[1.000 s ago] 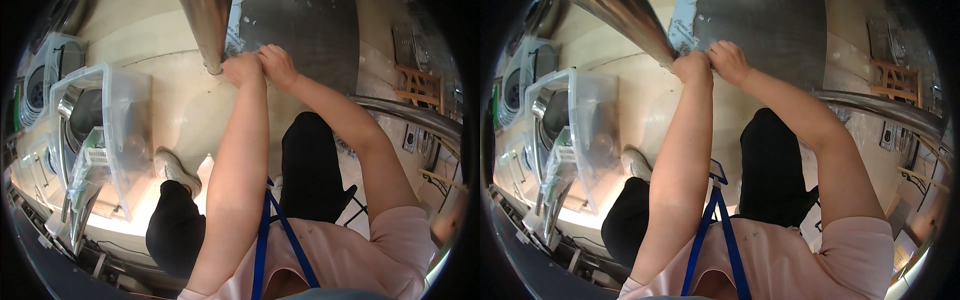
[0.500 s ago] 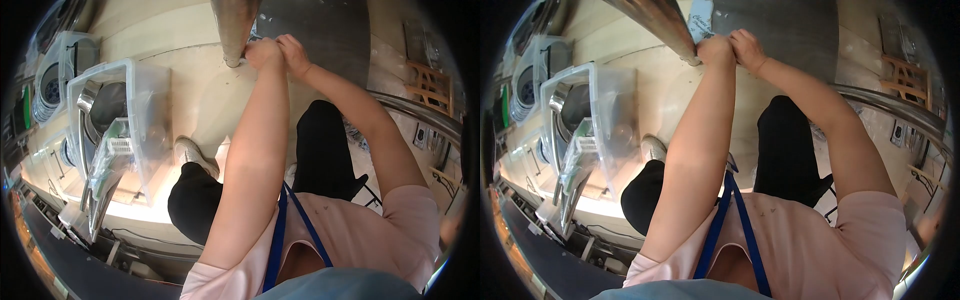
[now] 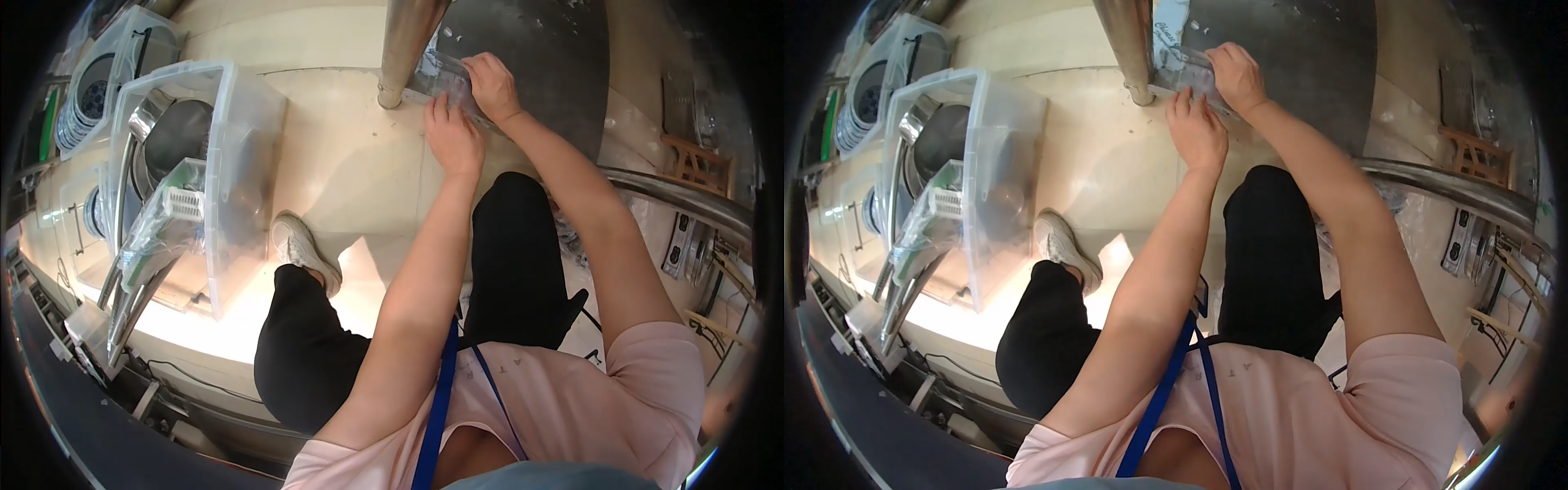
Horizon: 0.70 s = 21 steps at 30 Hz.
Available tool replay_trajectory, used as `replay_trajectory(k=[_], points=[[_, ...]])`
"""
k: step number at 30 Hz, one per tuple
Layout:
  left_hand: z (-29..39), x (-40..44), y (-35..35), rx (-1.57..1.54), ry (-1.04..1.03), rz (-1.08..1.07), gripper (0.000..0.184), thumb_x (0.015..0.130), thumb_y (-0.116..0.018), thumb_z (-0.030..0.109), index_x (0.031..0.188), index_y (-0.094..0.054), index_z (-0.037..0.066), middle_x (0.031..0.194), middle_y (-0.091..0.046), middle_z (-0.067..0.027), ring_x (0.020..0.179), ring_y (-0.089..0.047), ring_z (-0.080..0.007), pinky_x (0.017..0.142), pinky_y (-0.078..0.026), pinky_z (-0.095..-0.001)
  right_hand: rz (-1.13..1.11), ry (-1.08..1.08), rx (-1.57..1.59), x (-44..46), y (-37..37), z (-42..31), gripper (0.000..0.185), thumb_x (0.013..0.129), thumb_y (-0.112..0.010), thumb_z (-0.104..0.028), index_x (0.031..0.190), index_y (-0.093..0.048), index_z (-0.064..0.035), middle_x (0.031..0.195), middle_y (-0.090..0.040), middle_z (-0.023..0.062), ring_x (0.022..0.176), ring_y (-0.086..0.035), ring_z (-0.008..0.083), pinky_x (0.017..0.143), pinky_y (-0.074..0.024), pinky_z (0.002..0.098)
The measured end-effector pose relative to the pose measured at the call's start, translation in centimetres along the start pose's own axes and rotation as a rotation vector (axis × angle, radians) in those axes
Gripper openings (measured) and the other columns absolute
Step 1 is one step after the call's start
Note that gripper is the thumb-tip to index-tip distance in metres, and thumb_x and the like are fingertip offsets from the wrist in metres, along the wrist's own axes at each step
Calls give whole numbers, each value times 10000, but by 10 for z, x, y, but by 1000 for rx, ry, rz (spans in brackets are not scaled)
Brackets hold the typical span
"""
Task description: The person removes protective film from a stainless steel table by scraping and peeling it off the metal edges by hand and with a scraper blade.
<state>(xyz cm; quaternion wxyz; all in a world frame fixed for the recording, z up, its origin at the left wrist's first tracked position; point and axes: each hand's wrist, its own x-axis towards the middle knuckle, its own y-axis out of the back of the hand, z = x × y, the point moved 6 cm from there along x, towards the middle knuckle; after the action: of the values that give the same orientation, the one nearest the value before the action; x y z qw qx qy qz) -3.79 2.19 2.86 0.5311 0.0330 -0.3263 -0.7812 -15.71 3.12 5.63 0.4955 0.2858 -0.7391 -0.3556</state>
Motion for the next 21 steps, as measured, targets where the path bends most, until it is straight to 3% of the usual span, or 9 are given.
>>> replay_trajectory(k=[4,9,12,15,18,21], points=[[-3,-4,-1,-53,46,-10,174,774,-498,62,888,-608,-10,1120,-510,-162,1092,-418,-341,917,-346,-384,-129,-51,29,-9,5,-4,119,794,-497,-93,870,-585,-72,808,-552,97,758,-549,296,661,-462,358],[-6,-3,1,-118,48,2,131,785,-504,79,833,-586,-12,1105,-520,-155,1096,-415,-347,903,-363,-371,-223,-373,121,-25,-10,5,220,798,-512,-166,995,-563,-82,889,-588,150,811,-556,349,692,-449,403],[-17,2,10,-320,388,-83,116,795,-503,80,786,-570,-14,1137,-490,-179,1113,-405,-348,887,-376,-350,-271,-481,118,-27,-21,10,286,808,-505,-205,1069,-538,-92,930,-589,177,854,-553,363,724,-439,425],[-30,11,26,-271,492,30,156,798,-491,60,907,-546,-37,1181,-442,-209,1134,-394,-345,887,-375,-337,-330,-600,44,-22,-31,8,318,822,-485,-223,1112,-516,-98,949,-587,185,879,-552,365,749,-431,442],[-36,26,40,-291,379,314,320,794,-473,32,1097,-453,-67,1229,-388,-231,1145,-386,-343,912,-356,-346,-340,-647,-43,-17,-30,4,335,833,-462,-242,1141,-504,-117,957,-588,176,879,-555,356,759,-434,436],[-38,45,35,-365,358,161,474,777,-429,-17,1230,-305,-83,1247,-364,-232,1156,-362,-369,962,-304,-379,-392,-646,-83,-11,-35,-6,342,833,-463,-249,1153,-503,-137,982,-584,160,882,-555,348,757,-438,432]])
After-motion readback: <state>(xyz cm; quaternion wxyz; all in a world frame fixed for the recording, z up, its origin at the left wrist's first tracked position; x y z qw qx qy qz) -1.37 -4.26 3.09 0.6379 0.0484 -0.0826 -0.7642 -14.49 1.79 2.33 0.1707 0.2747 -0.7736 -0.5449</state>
